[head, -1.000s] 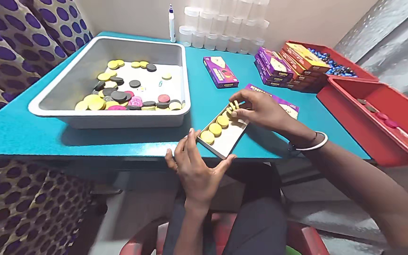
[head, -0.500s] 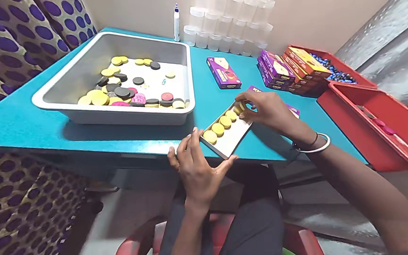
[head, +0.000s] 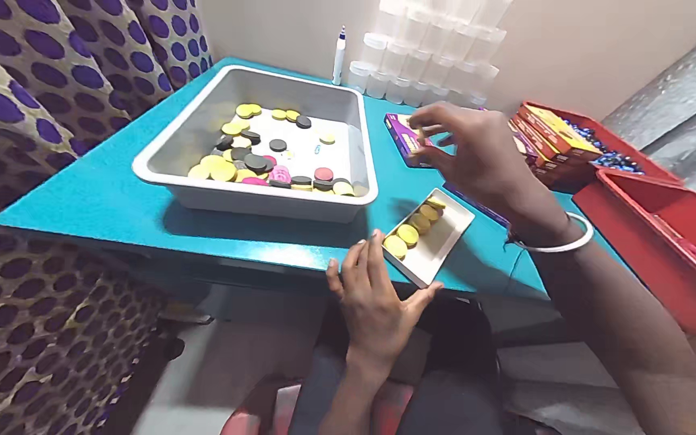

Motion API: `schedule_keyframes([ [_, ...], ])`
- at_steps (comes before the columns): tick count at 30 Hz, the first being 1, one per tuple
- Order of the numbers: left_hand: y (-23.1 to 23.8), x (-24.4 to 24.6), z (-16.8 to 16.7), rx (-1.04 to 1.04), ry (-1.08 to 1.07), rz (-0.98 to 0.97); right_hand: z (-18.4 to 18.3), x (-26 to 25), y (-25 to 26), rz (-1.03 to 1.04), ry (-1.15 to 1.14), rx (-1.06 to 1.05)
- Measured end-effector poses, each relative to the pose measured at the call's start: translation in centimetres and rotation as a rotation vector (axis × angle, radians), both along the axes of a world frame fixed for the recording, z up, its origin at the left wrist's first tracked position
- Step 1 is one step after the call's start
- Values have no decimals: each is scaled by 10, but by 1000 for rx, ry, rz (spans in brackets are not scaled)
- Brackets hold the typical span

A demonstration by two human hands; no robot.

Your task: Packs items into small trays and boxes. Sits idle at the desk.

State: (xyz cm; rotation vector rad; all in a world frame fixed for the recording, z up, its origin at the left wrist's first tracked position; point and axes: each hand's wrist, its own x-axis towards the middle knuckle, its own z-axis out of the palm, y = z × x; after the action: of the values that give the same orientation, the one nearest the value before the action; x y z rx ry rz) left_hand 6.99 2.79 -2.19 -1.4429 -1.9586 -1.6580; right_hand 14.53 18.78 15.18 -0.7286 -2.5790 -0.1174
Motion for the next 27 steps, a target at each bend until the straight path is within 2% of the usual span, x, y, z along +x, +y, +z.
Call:
schedule_keyframes([
  [4, 1, 2, 2, 3, 4, 15, -3, -84, 35, 170, -191, -36],
  [8, -1, 2, 4, -1, -1, 6, -3, -150, 77, 181, -745, -128],
  [9, -1, 1, 4, -3, 1, 5, -6, -165, 85, 232, -757, -127],
  [12, -1, 2, 5, -5, 6, 10, -24, -202, 92, 375, -600, -195],
  [15, -1, 0, 4, 1, 21, 20, -38, -224, 92, 428, -623, -190],
  [18, 0, 3, 3, 2, 13, 22, -26, -223, 86, 420, -554, -232],
  [22, -2, 3, 3, -11, 13, 11, -22, -217, 56, 596, -422, -393],
  [27, 0, 4, 3, -1, 31, 24, -33, -216, 38, 590, -529, -184],
])
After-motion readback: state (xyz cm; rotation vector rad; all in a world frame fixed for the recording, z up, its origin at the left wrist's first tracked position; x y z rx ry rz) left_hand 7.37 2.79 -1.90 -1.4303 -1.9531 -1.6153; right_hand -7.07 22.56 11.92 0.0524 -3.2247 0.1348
